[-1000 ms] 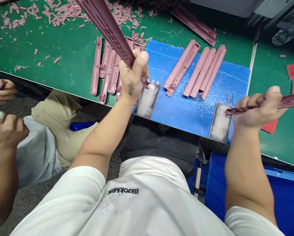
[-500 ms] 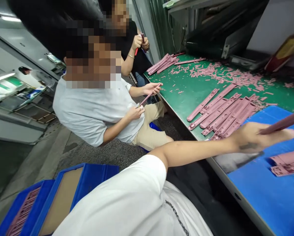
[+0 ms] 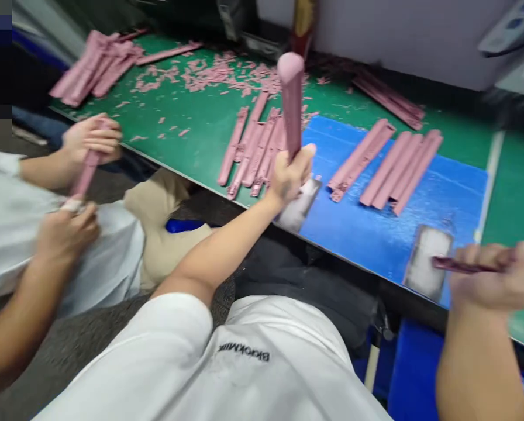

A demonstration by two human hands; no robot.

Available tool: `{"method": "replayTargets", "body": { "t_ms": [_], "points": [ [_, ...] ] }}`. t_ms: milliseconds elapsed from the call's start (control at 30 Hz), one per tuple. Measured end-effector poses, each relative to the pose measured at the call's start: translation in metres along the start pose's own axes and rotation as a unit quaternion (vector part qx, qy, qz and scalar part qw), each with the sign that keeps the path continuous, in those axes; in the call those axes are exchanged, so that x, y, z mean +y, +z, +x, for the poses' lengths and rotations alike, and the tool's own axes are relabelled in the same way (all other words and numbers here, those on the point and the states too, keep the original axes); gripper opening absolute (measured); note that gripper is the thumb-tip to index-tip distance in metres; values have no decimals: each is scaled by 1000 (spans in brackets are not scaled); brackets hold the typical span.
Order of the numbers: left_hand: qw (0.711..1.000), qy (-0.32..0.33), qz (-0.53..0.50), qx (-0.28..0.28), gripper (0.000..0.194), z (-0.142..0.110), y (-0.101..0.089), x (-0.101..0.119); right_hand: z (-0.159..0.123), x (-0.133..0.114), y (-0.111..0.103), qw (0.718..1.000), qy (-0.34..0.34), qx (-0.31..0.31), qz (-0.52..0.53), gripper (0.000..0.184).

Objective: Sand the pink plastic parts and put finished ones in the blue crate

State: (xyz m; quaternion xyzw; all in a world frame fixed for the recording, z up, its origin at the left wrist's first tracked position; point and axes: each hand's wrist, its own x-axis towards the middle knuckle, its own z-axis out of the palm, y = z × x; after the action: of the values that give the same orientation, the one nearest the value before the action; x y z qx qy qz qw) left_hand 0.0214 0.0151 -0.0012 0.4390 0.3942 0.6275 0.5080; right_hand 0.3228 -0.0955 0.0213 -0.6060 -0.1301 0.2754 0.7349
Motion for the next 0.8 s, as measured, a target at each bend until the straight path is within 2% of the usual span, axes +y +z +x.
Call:
{"method": "replayTargets", "body": {
  "t_ms": [67,100,133,167,200,233,300,433,500,567,667,800],
  "points": [
    [1000,0,10,2,77,6,-2,-3,9,4,0,991,-114,-72,-11,55],
    [1000,3,9,22,75,13,-2,-3,17,7,6,986,-129,-101,-23,53],
    [999,-3,5,43,73,21,-1,-3,27,10,13,989,-135,-58,-2,53],
    [998,-17,-3,68,71,29,1,-4,38,12,18,991,-129,-29,5,54],
    [996,-50,-14,70,67,37,4,-5,48,13,22,994,-104,-29,-8,57],
    [994,-83,-26,59,64,43,6,-7,58,13,23,994,-72,-70,-37,62],
    [989,-140,-44,29,60,55,8,-13,72,14,22,989,-26,-112,-94,71],
    [983,-179,-30,27,59,70,8,-23,95,16,20,985,16,-93,-144,77],
    [980,-196,-17,32,60,74,11,-26,105,20,23,981,43,-111,-152,74],
    [978,-203,-14,42,61,77,14,-29,114,23,27,981,49,-114,-146,68],
    [981,-182,-30,58,60,84,17,-37,123,28,29,984,33,-106,-138,65],
    [989,-116,-88,14,62,89,15,-44,125,31,26,976,1,-147,-159,70]
  ]
}}
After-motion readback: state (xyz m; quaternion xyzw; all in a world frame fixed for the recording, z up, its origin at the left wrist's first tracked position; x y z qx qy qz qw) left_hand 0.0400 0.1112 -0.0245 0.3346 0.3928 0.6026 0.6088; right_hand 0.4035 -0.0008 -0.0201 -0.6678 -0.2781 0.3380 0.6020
